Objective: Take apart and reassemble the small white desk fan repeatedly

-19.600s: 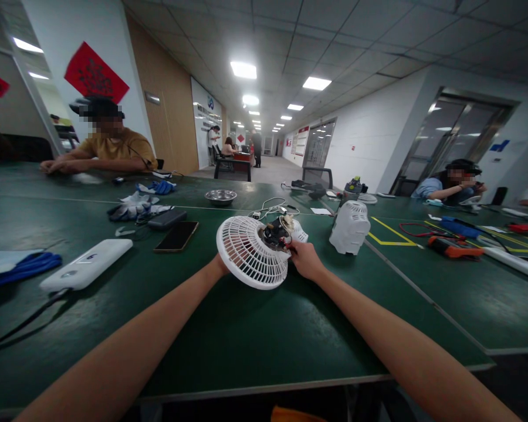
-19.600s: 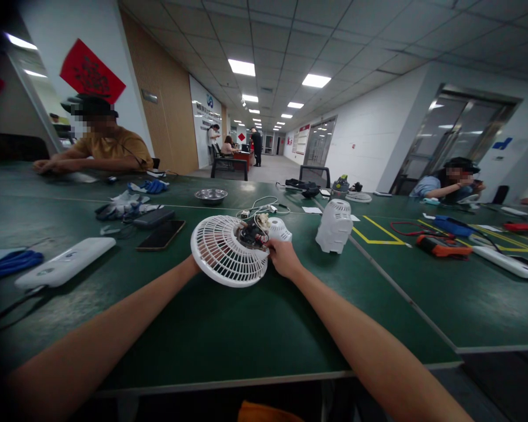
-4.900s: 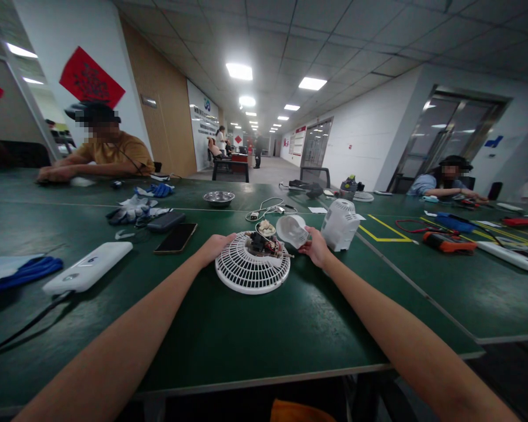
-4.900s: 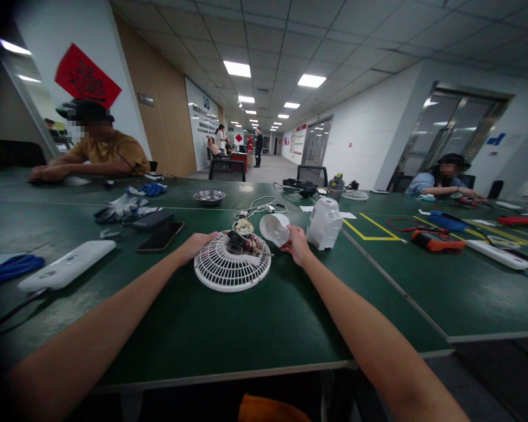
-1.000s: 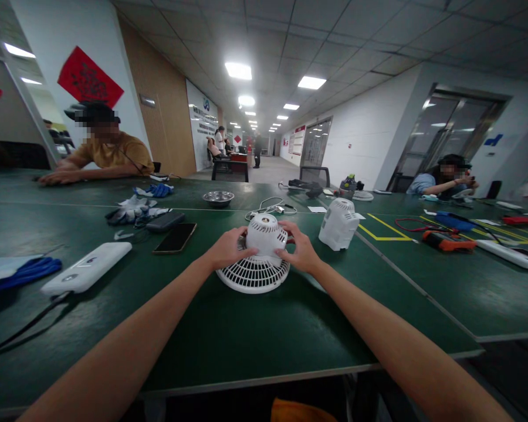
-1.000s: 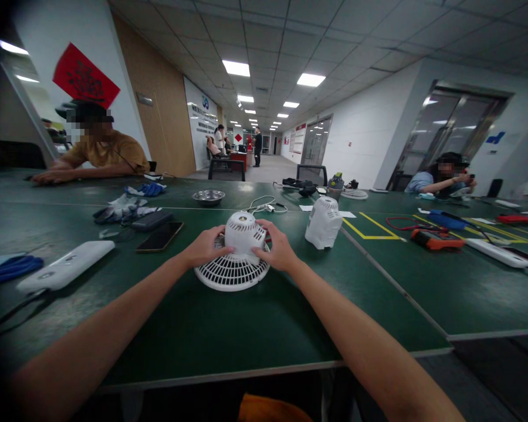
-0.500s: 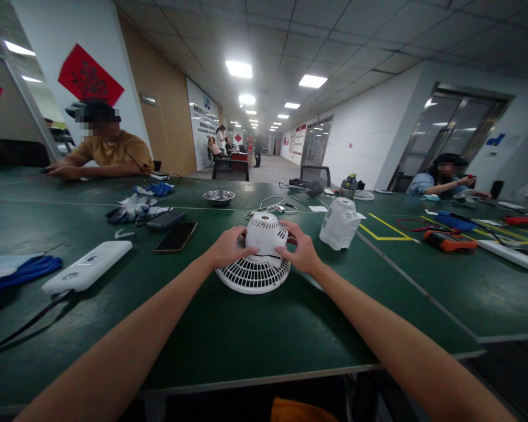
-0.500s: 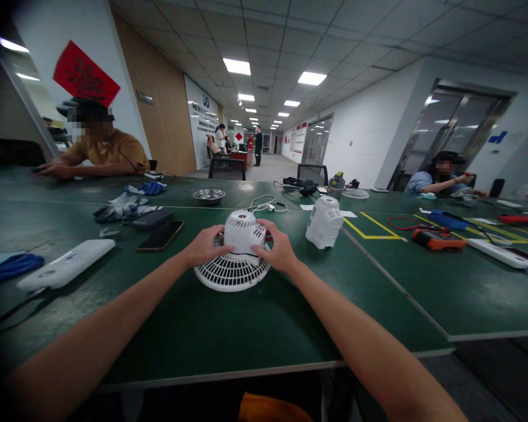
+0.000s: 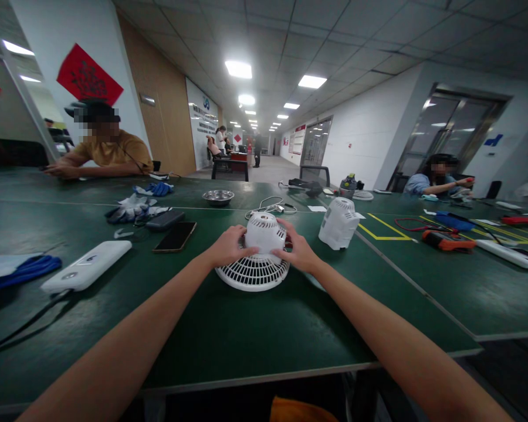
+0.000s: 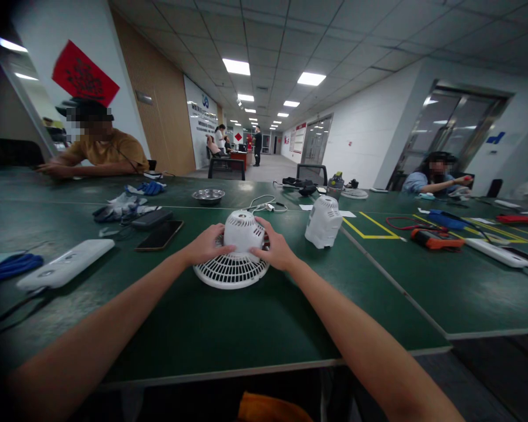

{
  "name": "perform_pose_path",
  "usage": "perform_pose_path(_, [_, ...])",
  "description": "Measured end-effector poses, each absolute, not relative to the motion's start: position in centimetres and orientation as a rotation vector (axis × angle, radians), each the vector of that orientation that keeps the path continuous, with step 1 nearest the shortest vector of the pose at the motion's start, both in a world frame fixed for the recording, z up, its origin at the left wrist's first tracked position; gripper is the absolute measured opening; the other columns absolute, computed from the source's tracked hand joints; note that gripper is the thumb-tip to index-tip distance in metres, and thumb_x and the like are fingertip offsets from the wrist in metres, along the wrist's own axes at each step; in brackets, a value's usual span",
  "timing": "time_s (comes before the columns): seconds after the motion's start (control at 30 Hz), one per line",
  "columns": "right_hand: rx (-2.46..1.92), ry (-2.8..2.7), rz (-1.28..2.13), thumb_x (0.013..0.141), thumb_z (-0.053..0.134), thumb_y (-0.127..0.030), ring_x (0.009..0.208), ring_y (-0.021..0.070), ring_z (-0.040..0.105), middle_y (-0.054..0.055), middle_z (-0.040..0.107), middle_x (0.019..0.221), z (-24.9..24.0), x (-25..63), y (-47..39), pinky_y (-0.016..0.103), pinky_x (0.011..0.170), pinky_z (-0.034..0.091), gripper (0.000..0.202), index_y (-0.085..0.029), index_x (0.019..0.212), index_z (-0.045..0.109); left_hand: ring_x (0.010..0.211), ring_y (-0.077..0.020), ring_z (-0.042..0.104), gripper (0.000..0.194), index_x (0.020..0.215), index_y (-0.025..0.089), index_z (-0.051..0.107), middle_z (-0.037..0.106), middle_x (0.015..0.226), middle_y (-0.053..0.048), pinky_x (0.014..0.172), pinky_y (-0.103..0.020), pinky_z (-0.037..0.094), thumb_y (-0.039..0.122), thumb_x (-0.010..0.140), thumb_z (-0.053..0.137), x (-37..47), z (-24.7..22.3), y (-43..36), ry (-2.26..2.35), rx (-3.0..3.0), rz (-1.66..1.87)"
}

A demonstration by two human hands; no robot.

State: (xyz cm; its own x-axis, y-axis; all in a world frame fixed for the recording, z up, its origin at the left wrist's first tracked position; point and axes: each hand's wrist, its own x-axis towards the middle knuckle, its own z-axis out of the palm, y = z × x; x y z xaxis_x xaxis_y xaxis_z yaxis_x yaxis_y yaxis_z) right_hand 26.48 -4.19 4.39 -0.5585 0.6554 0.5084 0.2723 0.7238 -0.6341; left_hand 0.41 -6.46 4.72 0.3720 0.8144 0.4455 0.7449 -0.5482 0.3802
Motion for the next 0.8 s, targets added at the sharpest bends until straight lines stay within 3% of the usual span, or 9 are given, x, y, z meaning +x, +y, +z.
perform_pose_path(0.33, [-0.666,-2.215,0.621,0.076,0.069,-0.033,0.108,0.0265,0.061,0.008,0.05,0.139,4.69,26.45,-4.26,0.045,0.093,0.05,0.089,-0.028,0.15,0.021,0.1,-0.0293,0.057,0.068,0.12,0.016,0.058,0.06,0.113,-0.013,0.081,-0.04,0.045,0.061,0.07,0.065,0.21,5.29,-6.81,1.399,2.446,0.865])
perform_pose_path(0.57, [-0.75,-2.219,0.52,0.076,0.068,-0.032,0.099,0.0239,0.063,0.01,0.056,0.132,4.8,26.09,-4.47,0.044,0.089,0.051,0.089,-0.025,0.151,0.02,0.099,-0.0286,0.058,0.059,0.116,0.017,0.061,0.062,0.11,-0.013,0.082,-0.04,0.046,0.058,0.073,0.062,0.14,5.41,-6.64,1.363,2.432,0.902])
perform_pose_path(0.8, [-0.719,-2.272,0.386,0.076,0.069,-0.044,0.11,0.0287,0.058,0.013,0.051,0.138,5.15,26.36,-4.94,0.045,0.091,0.049,0.091,-0.024,0.151,0.021,0.102,-0.0299,0.059,0.063,0.119,0.016,0.061,0.061,0.113,-0.014,0.085,-0.042,0.047,0.051,0.067,0.07,0.21,5.12,-6.69,1.349,2.484,0.917])
